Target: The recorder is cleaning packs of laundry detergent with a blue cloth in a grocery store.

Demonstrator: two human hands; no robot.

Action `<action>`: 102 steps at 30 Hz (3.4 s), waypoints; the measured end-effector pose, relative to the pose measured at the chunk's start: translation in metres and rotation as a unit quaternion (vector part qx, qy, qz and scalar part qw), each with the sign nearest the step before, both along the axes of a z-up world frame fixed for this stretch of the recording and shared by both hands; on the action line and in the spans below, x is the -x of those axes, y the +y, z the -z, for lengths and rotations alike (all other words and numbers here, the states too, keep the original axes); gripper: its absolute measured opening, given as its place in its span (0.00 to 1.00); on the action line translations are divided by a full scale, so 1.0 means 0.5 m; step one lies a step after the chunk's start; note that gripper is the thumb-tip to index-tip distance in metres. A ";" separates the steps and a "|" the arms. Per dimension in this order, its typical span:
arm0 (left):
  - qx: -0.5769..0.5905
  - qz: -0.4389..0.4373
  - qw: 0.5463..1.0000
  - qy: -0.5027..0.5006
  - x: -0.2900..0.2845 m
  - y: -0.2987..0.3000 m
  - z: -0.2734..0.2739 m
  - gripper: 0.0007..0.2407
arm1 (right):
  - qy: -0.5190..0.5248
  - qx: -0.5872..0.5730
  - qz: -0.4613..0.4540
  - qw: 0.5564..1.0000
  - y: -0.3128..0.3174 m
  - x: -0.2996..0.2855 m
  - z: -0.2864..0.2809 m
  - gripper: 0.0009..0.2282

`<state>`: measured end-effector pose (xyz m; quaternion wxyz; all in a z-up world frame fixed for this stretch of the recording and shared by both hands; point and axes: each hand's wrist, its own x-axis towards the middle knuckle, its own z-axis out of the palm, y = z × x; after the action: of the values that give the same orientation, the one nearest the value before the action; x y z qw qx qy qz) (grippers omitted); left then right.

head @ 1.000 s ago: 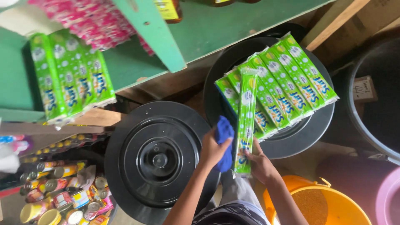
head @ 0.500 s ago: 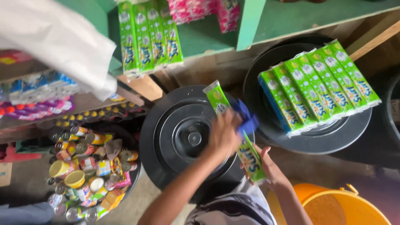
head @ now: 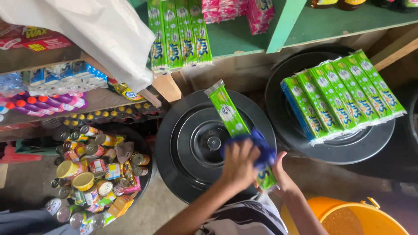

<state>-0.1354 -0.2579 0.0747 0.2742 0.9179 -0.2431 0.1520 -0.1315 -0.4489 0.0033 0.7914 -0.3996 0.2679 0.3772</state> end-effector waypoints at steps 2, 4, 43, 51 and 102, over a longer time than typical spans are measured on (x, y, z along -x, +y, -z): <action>0.003 -0.218 0.975 0.041 -0.072 0.051 -0.002 0.24 | -0.169 -0.032 -0.150 0.974 0.017 0.004 -0.063 0.52; 0.099 -0.293 0.951 0.019 -0.143 0.107 0.001 0.23 | -0.206 -0.046 -0.165 0.964 0.060 -0.009 -0.092 0.51; -0.012 -0.049 0.998 -0.020 -0.012 0.030 -0.099 0.16 | -0.044 -0.254 -0.026 0.966 0.164 -0.094 -0.046 0.38; 0.139 -0.141 0.980 -0.031 0.078 0.002 -0.054 0.23 | -0.199 -0.190 -0.023 0.961 0.205 -0.131 -0.122 0.32; 0.752 -0.362 0.438 0.335 -0.030 0.228 0.139 0.21 | -0.383 0.033 0.005 0.923 0.597 -0.434 0.009 0.26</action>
<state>-0.1202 -0.1439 0.0053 0.8364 0.3346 0.4322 0.0411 0.0854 -0.1503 -0.0010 0.8220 -0.5378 -0.0414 0.1826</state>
